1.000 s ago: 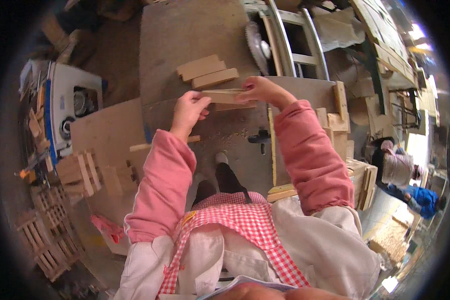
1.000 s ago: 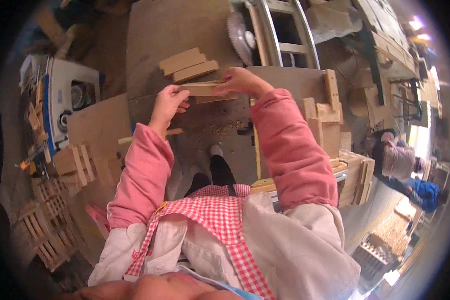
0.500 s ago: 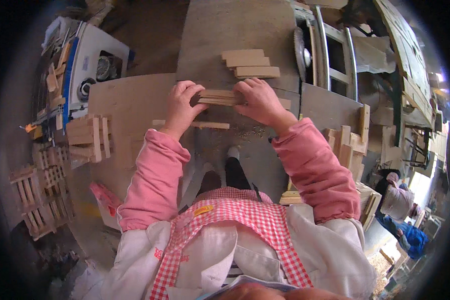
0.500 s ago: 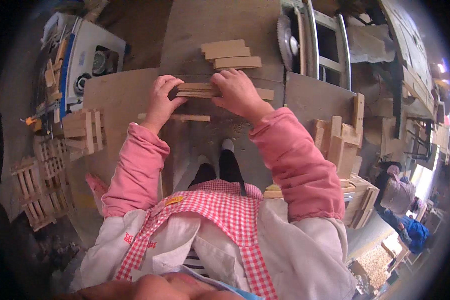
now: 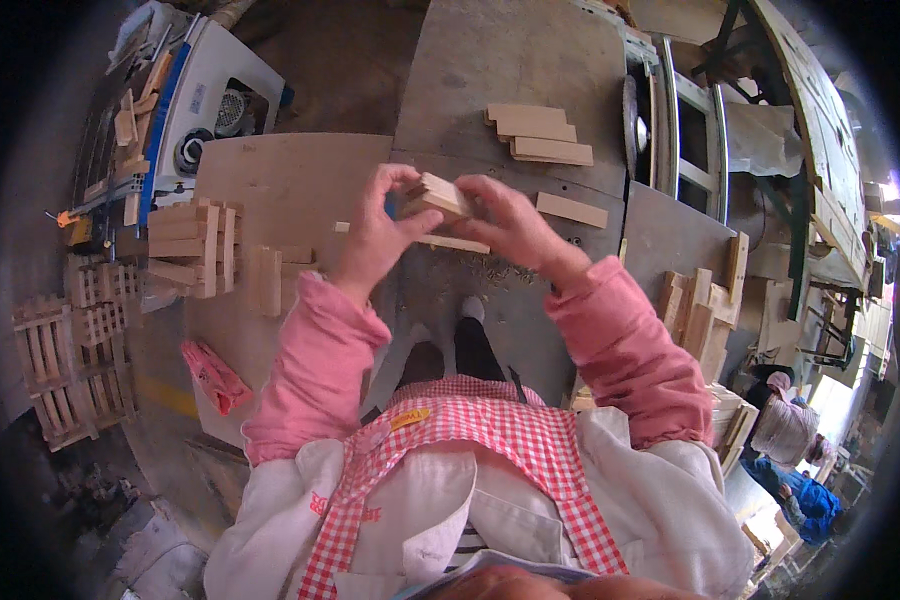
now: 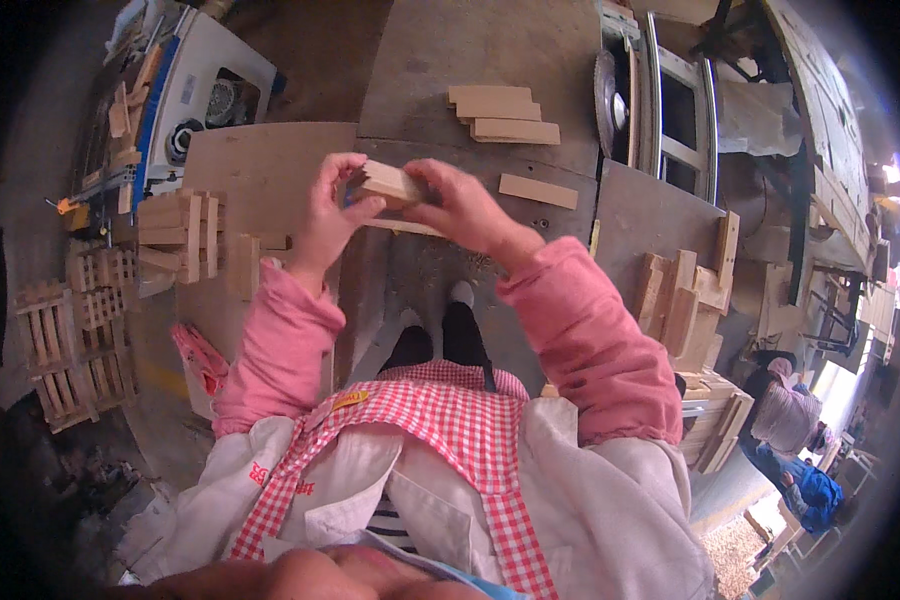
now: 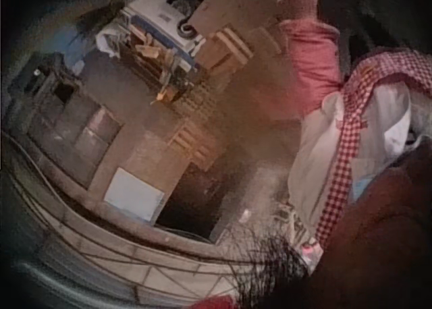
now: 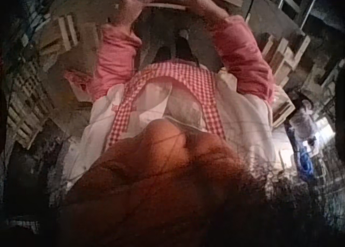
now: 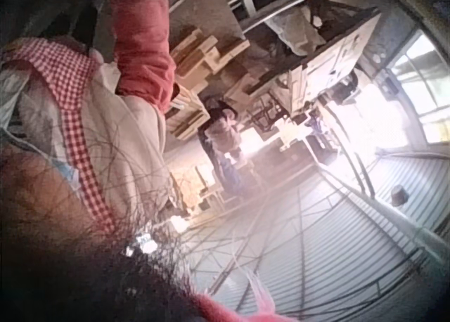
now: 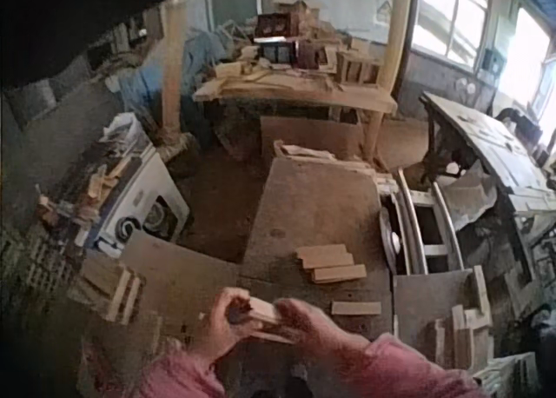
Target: The person assembles small wooden slats into a slatted block by hand, repeatedly picking up pieces, aligning them, and stacking them on a workbench. The person also handles a thin wooden dowel and a rubber band, inserting the dowel into the block and securing it with the band.
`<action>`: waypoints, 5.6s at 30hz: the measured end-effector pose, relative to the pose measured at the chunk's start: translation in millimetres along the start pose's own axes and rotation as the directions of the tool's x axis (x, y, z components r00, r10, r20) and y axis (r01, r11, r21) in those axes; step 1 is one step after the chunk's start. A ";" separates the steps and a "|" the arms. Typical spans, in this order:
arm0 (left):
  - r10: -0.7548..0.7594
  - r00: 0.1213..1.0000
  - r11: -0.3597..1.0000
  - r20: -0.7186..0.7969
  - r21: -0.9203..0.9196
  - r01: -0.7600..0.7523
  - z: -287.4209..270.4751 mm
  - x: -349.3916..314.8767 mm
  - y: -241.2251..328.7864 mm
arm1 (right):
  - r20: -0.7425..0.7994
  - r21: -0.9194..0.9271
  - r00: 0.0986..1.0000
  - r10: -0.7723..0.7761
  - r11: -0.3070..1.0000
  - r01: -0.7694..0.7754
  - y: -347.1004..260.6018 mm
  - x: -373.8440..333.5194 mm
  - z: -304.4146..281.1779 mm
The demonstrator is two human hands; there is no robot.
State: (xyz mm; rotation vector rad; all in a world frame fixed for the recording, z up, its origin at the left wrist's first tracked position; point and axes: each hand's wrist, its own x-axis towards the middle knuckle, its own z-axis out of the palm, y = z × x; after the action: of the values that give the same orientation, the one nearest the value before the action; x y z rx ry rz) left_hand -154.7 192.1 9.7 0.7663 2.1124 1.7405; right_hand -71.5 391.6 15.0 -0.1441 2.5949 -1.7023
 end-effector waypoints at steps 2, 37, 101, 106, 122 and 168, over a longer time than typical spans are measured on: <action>0.045 0.999 0.997 0.002 -0.062 -0.045 2.4 -17.8 19.4 | 0.039 0.384 0.999 0.005 0.923 -0.020 -15.5 -7.0 20.9; -0.145 0.882 0.886 -0.448 0.338 0.317 -141.9 -308.9 -79.2 | 0.442 0.014 0.889 -0.115 0.992 0.121 -33.0 -8.5 343.9; -0.255 0.848 0.137 0.465 -0.850 0.508 -108.5 -251.8 -20.1 | 0.682 0.687 0.725 0.100 0.254 -0.681 -87.1 -38.9 232.1; -0.592 0.776 0.651 0.218 -0.438 0.620 -162.3 -243.1 -43.8 | 0.392 0.779 0.862 0.323 0.382 -0.497 -82.9 -12.2 243.9; -0.187 0.868 0.766 -0.459 0.486 0.422 -213.4 -148.9 -145.7 | 0.040 0.087 0.679 0.733 0.674 -0.733 -41.7 107.7 307.3; -0.386 0.834 0.736 -0.396 0.412 0.536 -204.6 -143.5 -133.6 | 0.273 -0.180 0.717 0.642 0.766 -0.617 -47.7 129.0 281.4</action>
State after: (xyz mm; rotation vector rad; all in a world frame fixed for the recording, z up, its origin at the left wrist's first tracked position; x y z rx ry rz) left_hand -177.1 -72.5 -89.2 0.0406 2.7098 1.0712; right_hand -174.5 103.3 -50.8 0.3963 2.1049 -1.2048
